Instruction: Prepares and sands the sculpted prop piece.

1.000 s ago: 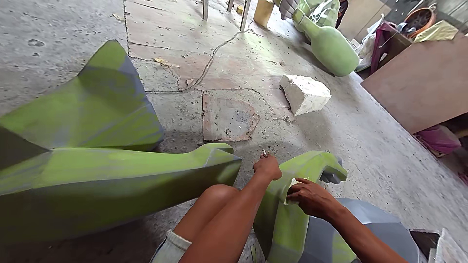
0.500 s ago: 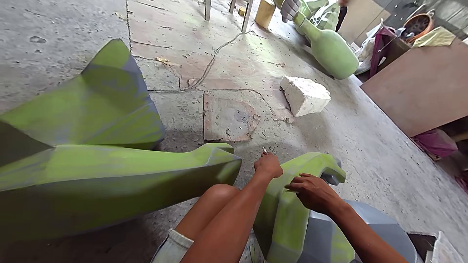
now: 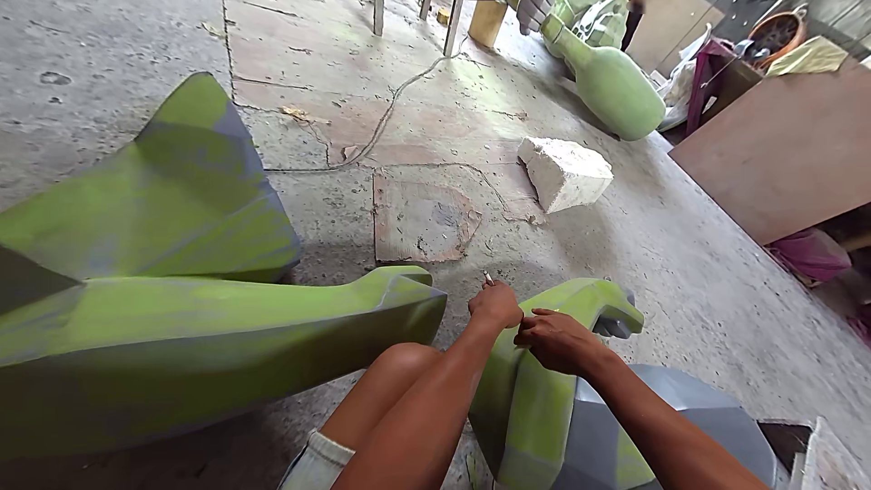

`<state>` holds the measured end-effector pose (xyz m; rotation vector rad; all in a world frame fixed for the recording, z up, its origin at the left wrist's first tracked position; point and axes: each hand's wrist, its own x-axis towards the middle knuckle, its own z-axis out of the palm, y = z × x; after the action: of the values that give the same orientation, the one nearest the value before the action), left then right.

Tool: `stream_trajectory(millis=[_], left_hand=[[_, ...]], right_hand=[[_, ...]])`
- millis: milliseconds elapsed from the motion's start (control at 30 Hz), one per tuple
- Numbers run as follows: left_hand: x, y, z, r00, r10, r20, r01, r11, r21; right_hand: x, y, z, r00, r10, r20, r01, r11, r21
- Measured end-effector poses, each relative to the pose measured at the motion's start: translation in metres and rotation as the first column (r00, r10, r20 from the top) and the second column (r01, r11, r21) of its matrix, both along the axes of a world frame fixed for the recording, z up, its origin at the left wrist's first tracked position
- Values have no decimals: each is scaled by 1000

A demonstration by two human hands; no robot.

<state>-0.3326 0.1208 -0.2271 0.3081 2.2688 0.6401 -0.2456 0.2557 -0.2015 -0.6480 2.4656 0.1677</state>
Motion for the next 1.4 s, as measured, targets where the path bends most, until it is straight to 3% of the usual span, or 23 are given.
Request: stream_trajectory(millis=[100, 200, 400, 500, 667, 800, 867, 1100, 1300, 1400], left_hand=[[-1, -1, -2, 1000, -12, 1, 12, 1000, 5], [-1, -1, -4, 999, -32, -2, 32, 999, 19], [-1, 0, -10, 997, -81, -2, 81, 995, 62], [0, 2, -18, 994, -106, -10, 107, 991, 86], [5, -2, -23, 981, -182, -66, 190, 971, 144], [14, -13, -21, 966, -223, -132, 245, 950, 192], [18, -18, -19, 951, -265, -158, 291, 941, 171], [38, -31, -14, 878, -408, -252, 455, 874, 171], [24, -56, -37, 868, -423, -259, 465, 875, 130], [21, -67, -52, 871, -417, -261, 461, 877, 135]], right_hand=[[4, 3, 10, 997, -42, -64, 40, 999, -31], [22, 11, 30, 961, -209, -182, 190, 975, -117], [108, 45, 60, 727, -571, -382, 447, 816, -367], [176, 63, 65, 497, -795, -348, 574, 602, -555], [298, 76, 44, 37, -993, -109, 619, 109, -778], [375, 67, 23, -336, -941, 32, 406, -175, -897], [399, 58, 7, -458, -882, 111, 270, -257, -928], [403, 21, -44, -453, -846, 279, 350, -457, -818], [374, -6, -109, -532, -677, 509, 66, -632, -772], [371, -18, -136, -586, -625, 516, 79, -678, -731]])
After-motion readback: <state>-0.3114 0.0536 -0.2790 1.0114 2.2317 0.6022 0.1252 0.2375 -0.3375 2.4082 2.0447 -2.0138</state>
